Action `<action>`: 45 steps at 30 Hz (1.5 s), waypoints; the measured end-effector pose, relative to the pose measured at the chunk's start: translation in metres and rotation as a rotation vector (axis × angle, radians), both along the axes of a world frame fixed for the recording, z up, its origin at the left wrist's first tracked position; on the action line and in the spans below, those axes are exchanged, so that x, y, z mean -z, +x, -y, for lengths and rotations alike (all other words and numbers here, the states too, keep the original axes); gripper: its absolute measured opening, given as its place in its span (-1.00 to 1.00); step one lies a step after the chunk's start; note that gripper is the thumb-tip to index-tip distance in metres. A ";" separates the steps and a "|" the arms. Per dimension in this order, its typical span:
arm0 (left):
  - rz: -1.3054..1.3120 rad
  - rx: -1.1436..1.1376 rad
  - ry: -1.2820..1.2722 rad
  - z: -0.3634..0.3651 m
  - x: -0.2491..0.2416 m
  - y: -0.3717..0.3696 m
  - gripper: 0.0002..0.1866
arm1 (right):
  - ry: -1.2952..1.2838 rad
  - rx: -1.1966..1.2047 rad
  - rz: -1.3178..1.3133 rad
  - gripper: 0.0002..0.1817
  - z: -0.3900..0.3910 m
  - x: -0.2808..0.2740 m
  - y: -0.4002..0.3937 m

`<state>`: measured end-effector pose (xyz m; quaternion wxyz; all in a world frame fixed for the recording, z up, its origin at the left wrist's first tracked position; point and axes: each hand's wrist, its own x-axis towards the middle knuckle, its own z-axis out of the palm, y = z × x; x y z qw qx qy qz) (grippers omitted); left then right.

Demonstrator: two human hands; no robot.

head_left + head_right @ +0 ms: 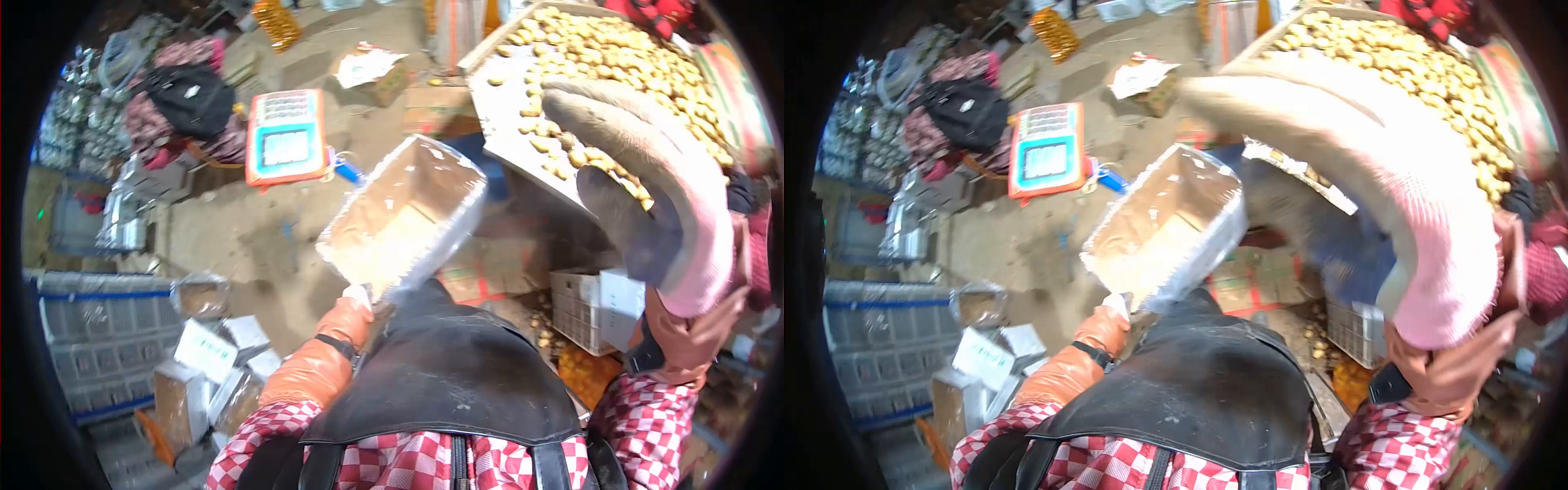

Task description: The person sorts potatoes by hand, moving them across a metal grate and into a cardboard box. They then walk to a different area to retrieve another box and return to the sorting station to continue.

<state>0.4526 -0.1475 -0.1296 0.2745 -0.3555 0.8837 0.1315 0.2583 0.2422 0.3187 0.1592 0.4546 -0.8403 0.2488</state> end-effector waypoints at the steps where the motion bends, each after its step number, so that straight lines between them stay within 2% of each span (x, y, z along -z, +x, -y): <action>1: 0.006 0.059 0.032 0.005 0.012 -0.011 -0.55 | -0.033 0.099 0.081 -0.61 -0.002 0.018 0.005; 5: 0.014 0.332 0.127 -0.022 0.037 -0.102 -0.55 | -0.307 0.392 0.412 -0.57 -0.089 0.106 -0.026; 6: -0.002 0.400 0.132 -0.030 0.040 -0.122 -0.54 | -0.473 0.539 0.571 -0.59 -0.099 0.120 -0.026; 7: -0.043 0.475 0.143 -0.038 0.032 -0.127 -0.54 | -0.490 0.639 0.605 -0.60 -0.106 0.100 -0.001; 8: -0.128 0.568 0.120 -0.048 0.042 -0.142 -0.54 | -0.518 0.724 0.648 -0.61 -0.121 0.123 -0.003; 9: -0.229 0.665 0.100 -0.058 0.055 -0.156 -0.54 | -0.371 0.841 0.644 -0.58 -0.132 0.140 0.012; 10: -0.312 0.740 0.116 -0.068 0.071 -0.170 -0.53 | -0.334 0.837 0.661 -0.58 -0.152 0.162 0.027; 12: -0.271 0.792 0.456 -0.069 0.132 -0.199 -0.57 | -0.394 1.004 0.786 -0.58 -0.164 0.193 0.060; 13: -0.041 0.436 0.846 -0.083 0.088 -0.208 -0.58 | -0.312 1.073 0.808 -0.59 -0.162 0.198 0.077; 14: 0.141 -0.300 1.226 -0.099 0.036 -0.218 -0.60 | -0.227 1.145 0.811 -0.59 -0.149 0.184 0.108; 15: 0.275 -0.826 1.235 -0.115 -0.017 -0.229 -0.62 | -0.158 1.213 0.811 -0.59 -0.151 0.195 0.129; 17: 0.282 -0.627 1.125 -0.111 -0.035 -0.231 -0.59 | -0.242 1.346 0.913 -0.58 -0.143 0.213 0.164; 18: 0.265 -0.450 1.010 -0.105 -0.037 -0.231 -0.55 | -0.295 1.407 0.981 -0.57 -0.140 0.223 0.181; 20: -0.156 -0.319 0.953 -0.054 0.018 -0.223 -0.54 | -0.389 1.421 1.049 -0.56 -0.134 0.239 0.200; 22: -0.438 -0.208 0.653 -0.067 -0.054 -0.224 -0.51 | -0.310 1.398 1.068 -0.57 -0.133 0.263 0.207; 24: -0.801 0.337 0.150 -0.049 -0.052 -0.233 -0.41 | -0.271 1.329 1.058 -0.58 -0.130 0.279 0.205; 25: -0.912 0.588 -0.129 -0.022 -0.031 -0.242 -0.31 | -0.336 1.366 1.129 -0.59 -0.119 0.274 0.192; 26: -0.846 0.558 -0.402 -0.018 -0.021 -0.247 -0.25 | -0.361 1.351 1.153 -0.59 -0.122 0.285 0.196; 28: -0.462 0.058 -0.144 -0.002 0.023 -0.271 -0.38 | -0.381 1.354 1.156 -0.60 -0.131 0.302 0.205; 31: -0.401 0.393 0.233 0.116 0.123 -0.309 -0.41 | -0.416 1.430 1.120 -0.59 -0.149 0.326 0.233; 33: -0.208 0.308 0.249 0.080 0.109 -0.324 -0.44 | -0.488 1.509 1.177 -0.59 -0.162 0.347 0.259; 34: -0.013 0.204 0.264 0.052 0.097 -0.326 -0.48 | -0.545 1.575 1.234 -0.58 -0.171 0.359 0.273; 35: -0.259 0.260 0.283 0.019 0.081 -0.317 -0.56 | -0.553 1.537 1.255 -0.59 -0.181 0.378 0.291; 36: -0.270 0.268 0.286 0.002 0.076 -0.313 -0.56 | -0.561 1.493 1.278 -0.60 -0.191 0.395 0.305; 37: -0.289 0.276 0.287 -0.015 0.075 -0.314 -0.53 | -0.312 1.607 1.510 -0.61 -0.201 0.404 0.305; 38: -0.287 0.278 0.268 -0.028 0.077 -0.318 -0.51 | -0.035 1.602 1.489 -0.60 -0.209 0.424 0.311; 42: -0.144 0.256 0.192 -0.028 0.080 -0.332 -0.40 | -0.189 1.550 1.456 -0.61 -0.218 0.420 0.309; 44: -0.154 0.294 -0.090 -0.017 0.075 -0.341 -0.35 | -0.258 1.569 1.423 -0.61 -0.213 0.424 0.320; 45: -0.345 0.385 -0.396 -0.016 0.078 -0.348 -0.32 | -0.387 1.620 1.607 -0.60 -0.211 0.425 0.325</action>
